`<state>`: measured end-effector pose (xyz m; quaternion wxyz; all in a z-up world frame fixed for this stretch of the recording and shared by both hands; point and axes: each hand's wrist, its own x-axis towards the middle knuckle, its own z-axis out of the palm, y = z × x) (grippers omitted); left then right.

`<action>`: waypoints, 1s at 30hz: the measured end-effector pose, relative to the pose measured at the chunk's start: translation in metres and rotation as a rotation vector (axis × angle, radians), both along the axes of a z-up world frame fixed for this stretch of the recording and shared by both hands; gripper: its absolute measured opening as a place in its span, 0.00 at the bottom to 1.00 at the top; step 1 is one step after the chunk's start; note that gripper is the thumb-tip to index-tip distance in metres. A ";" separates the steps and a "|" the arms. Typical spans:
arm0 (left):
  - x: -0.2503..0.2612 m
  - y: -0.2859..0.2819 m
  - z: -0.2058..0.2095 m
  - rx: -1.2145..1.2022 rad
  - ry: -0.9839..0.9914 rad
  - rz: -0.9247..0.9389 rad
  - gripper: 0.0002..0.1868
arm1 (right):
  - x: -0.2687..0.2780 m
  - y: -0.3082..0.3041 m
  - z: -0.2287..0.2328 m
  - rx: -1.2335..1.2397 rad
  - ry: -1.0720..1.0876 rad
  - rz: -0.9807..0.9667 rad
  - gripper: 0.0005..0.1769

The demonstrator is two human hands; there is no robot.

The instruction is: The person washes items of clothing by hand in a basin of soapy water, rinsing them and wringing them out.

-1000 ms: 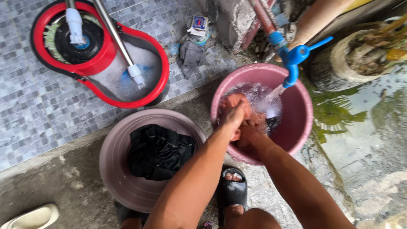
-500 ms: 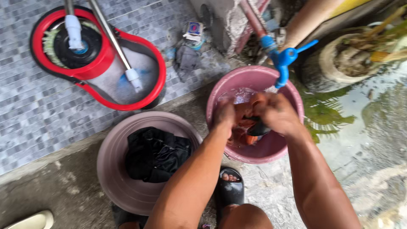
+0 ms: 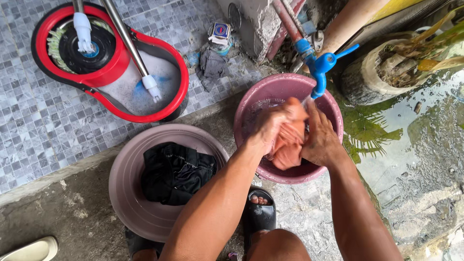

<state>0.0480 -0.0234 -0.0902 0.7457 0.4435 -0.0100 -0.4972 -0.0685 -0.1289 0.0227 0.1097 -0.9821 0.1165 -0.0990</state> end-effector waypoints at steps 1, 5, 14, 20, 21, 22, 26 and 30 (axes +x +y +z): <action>-0.002 -0.002 -0.003 -0.018 -0.110 -0.036 0.09 | -0.002 -0.002 -0.008 0.002 0.004 0.000 0.69; 0.021 -0.007 0.001 -0.118 -0.334 -0.202 0.09 | -0.002 -0.006 -0.004 0.968 0.075 0.004 0.30; 0.006 -0.004 -0.001 0.752 -1.000 -0.162 0.29 | 0.043 0.030 -0.048 0.611 0.822 -0.234 0.19; -0.006 0.008 -0.021 0.808 -0.726 -0.304 0.33 | 0.058 0.039 -0.168 0.105 0.776 -0.200 0.18; -0.006 0.010 -0.022 0.814 -0.702 -0.300 0.36 | 0.065 0.037 -0.179 0.134 0.797 -0.208 0.17; -0.007 0.012 -0.022 0.810 -0.705 -0.299 0.36 | 0.071 0.031 -0.185 0.170 0.830 -0.213 0.17; -0.004 0.017 -0.018 0.598 -0.397 -0.109 0.31 | 0.076 0.017 -0.161 0.546 0.990 -0.171 0.17; -0.001 0.017 -0.008 0.226 -0.375 0.151 0.26 | 0.053 0.010 -0.078 1.040 0.496 -0.411 0.16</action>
